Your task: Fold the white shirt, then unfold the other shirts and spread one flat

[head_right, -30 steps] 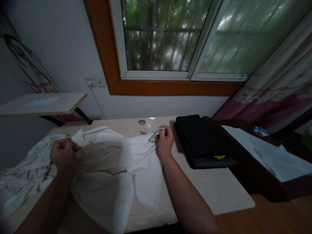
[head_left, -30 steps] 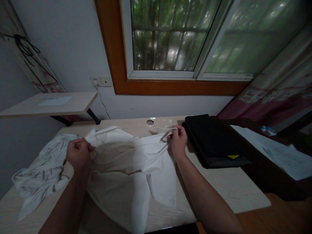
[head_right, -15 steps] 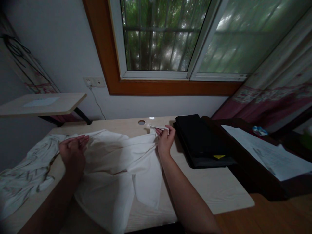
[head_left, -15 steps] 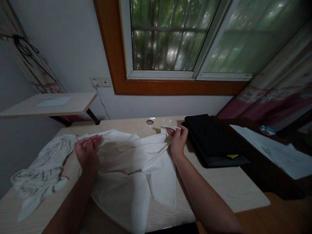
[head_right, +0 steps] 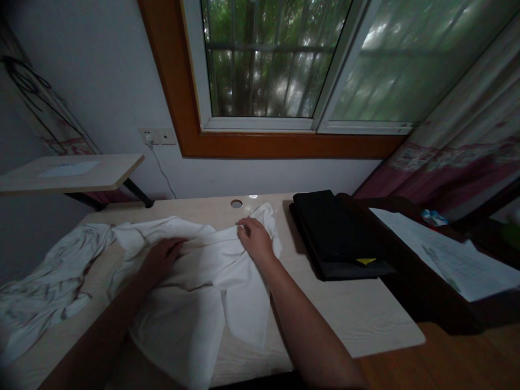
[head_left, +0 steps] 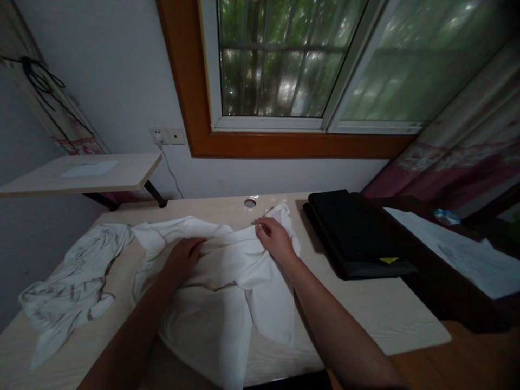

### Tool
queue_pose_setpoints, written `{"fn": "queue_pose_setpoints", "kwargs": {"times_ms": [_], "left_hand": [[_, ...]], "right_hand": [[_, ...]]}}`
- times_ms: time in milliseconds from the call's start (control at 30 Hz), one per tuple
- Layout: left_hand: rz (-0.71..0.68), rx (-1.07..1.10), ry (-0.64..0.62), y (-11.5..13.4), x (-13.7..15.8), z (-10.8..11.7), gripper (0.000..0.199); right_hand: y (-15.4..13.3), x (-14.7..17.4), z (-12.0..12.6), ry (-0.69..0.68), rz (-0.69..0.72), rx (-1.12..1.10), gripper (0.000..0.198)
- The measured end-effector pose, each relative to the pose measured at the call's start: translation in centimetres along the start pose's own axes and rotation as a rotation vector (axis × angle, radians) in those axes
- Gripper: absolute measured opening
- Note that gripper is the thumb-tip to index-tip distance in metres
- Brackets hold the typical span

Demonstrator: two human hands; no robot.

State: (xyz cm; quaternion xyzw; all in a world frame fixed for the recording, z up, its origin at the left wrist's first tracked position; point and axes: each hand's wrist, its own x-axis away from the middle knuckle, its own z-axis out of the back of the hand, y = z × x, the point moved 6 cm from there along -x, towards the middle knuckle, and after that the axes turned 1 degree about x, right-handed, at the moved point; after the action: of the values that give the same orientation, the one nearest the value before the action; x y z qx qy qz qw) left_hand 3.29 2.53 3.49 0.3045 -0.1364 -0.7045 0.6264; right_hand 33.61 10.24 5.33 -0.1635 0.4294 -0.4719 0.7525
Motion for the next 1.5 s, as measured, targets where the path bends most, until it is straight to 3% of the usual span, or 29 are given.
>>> {"fn": "queue_pose_setpoints", "kwargs": {"times_ms": [100, 233, 367, 500, 600, 800, 1033, 1167, 1333, 1500], "left_hand": [[0.042, -0.106, -0.016, 0.3, 0.3, 0.7, 0.041], [0.108, -0.242, -0.09, 0.6, 0.7, 1.5, 0.045], [0.124, -0.285, -0.273, 1.3, 1.0, 1.1, 0.048], [0.127, -0.233, -0.504, 2.2, 1.8, -0.1, 0.074], [0.102, -0.22, -0.569, 3.0, 2.2, -0.6, 0.074], [0.023, -0.26, -0.554, 4.7, 2.1, -1.0, 0.038], [-0.075, -0.321, -0.452, 4.8, 1.9, -2.1, 0.018], [-0.199, -0.342, -0.32, 4.8, 1.5, -1.9, 0.02], [-0.094, -0.255, -0.115, 4.0, 0.9, 0.2, 0.026], [-0.098, -0.1, -0.239, 4.3, 1.2, -0.4, 0.03]], "right_hand": [[-0.3, 0.3, -0.9, -0.104, 0.031, 0.167, 0.024], [-1.2, 0.6, -1.5, -0.204, 0.172, 0.185, 0.021], [-2.5, 1.0, -2.1, -0.283, 0.274, 0.08, 0.027], [-4.4, 1.6, -3.1, -0.341, 0.35, -0.028, 0.029], [-5.7, 2.0, -4.0, -0.385, 0.392, -0.076, 0.03], [-6.5, 2.3, -4.5, -0.432, 0.398, -0.148, 0.028], [-6.3, 2.2, -3.8, -0.38, 0.361, -0.227, 0.024], [-6.3, 2.0, -2.9, -0.277, 0.362, -0.27, 0.022], [-5.8, 1.7, -1.5, -0.128, 0.312, -0.3, 0.02], [-6.3, 1.9, -0.9, -0.079, 0.352, -0.323, 0.018]]}}
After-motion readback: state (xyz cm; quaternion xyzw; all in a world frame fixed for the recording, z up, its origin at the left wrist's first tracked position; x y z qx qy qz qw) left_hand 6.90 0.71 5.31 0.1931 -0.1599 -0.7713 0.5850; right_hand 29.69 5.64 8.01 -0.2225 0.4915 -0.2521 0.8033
